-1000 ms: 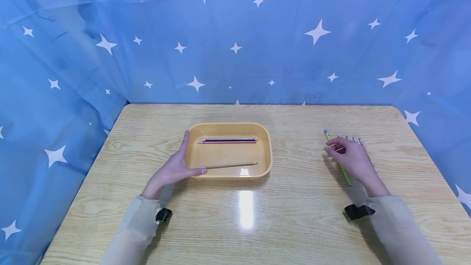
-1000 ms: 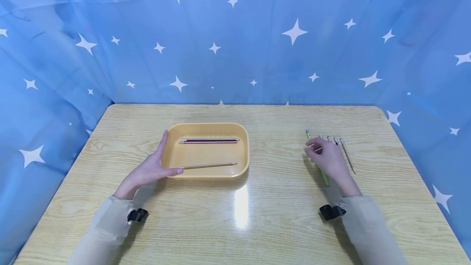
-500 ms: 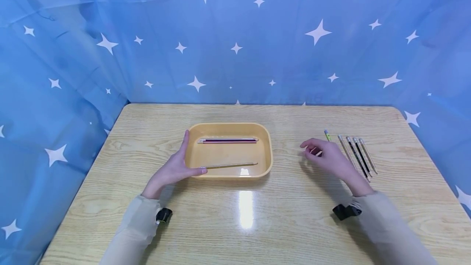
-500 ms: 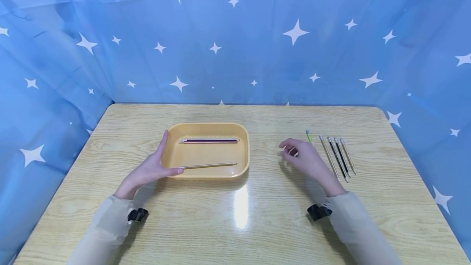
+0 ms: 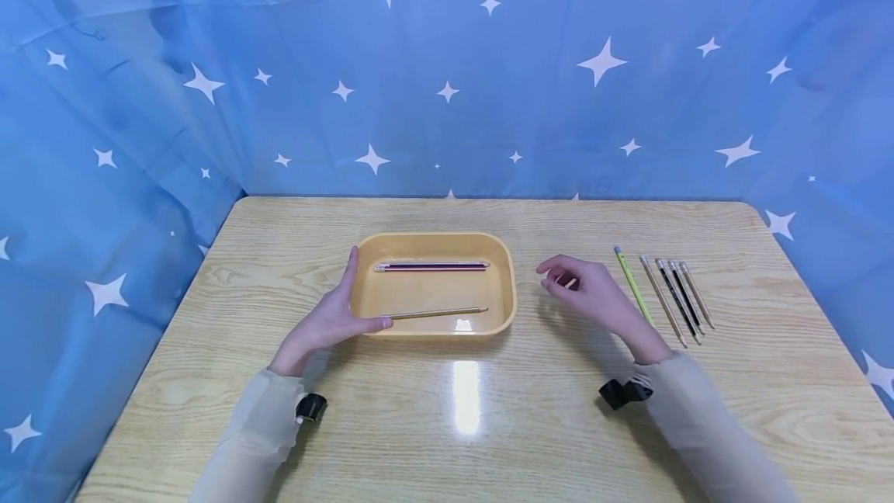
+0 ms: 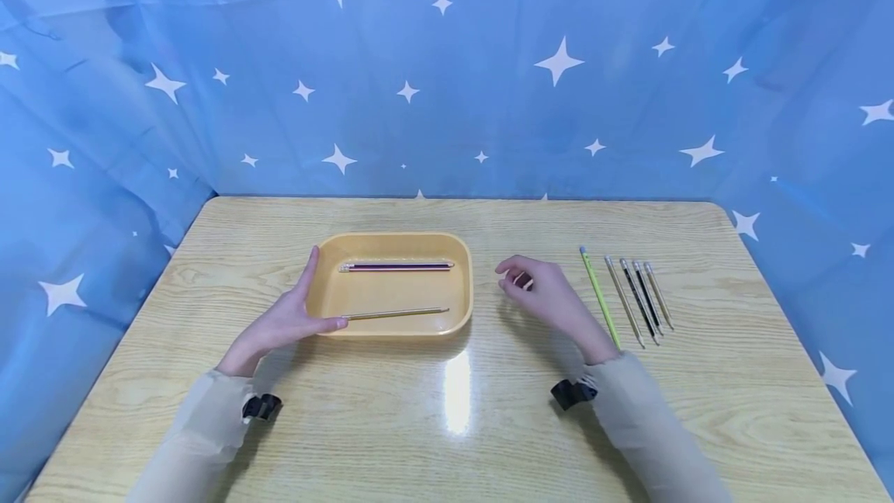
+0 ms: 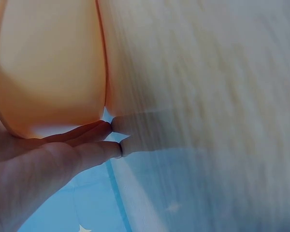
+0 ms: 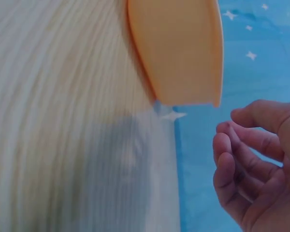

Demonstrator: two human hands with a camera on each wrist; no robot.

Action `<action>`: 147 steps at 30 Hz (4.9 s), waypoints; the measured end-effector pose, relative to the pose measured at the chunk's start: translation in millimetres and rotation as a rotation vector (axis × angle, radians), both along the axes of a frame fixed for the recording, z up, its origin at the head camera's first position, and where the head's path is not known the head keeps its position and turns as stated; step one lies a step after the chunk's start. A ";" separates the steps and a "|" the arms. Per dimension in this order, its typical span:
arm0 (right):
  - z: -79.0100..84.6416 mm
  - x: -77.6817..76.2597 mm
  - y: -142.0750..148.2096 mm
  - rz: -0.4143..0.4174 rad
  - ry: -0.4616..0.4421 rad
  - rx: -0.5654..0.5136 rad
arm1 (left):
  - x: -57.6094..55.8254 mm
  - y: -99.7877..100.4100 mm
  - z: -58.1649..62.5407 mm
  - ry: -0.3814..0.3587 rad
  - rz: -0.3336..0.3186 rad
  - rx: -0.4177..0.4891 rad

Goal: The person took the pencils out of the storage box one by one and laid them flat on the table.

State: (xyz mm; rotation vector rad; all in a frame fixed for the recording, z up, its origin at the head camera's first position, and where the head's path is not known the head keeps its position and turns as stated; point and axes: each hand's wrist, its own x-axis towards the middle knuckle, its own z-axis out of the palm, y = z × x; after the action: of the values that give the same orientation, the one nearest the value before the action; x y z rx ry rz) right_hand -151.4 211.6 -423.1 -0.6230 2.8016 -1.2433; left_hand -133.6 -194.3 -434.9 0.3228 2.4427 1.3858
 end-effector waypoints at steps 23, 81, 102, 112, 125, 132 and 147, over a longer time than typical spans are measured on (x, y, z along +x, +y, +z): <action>29.0 -14.4 -65.2 0.207 0.065 -0.008 | -3.0 -4.0 -3.9 0.007 -0.018 0.025; -14.5 -27.0 -158.5 0.551 -0.078 0.314 | -1.8 -1.7 -2.8 0.010 -0.002 0.004; -17.5 -30.1 -159.2 0.510 -0.069 0.277 | -0.3 -0.8 -2.0 0.022 -0.001 -0.015; -17.7 -31.8 -157.2 0.506 -0.032 0.173 | 0.1 -3.3 -3.2 0.028 -0.011 0.014; -13.3 -31.1 -151.2 0.412 -0.152 -0.022 | -1.4 -1.9 -2.7 0.038 -0.005 -0.015; -11.2 -30.2 -146.5 0.365 -0.133 -0.097 | -0.6 -1.3 -3.2 0.032 -0.005 -0.033; 13.5 -26.7 -131.8 0.264 -0.191 -0.278 | -0.2 -0.7 -2.8 0.027 -0.001 -0.019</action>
State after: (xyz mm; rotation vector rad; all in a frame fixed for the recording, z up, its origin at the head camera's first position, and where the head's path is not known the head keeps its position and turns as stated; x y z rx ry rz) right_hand -178.1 79.8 -409.6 -0.8054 2.3240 -1.5521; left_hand -133.7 -194.9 -437.7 0.3403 2.4758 1.3651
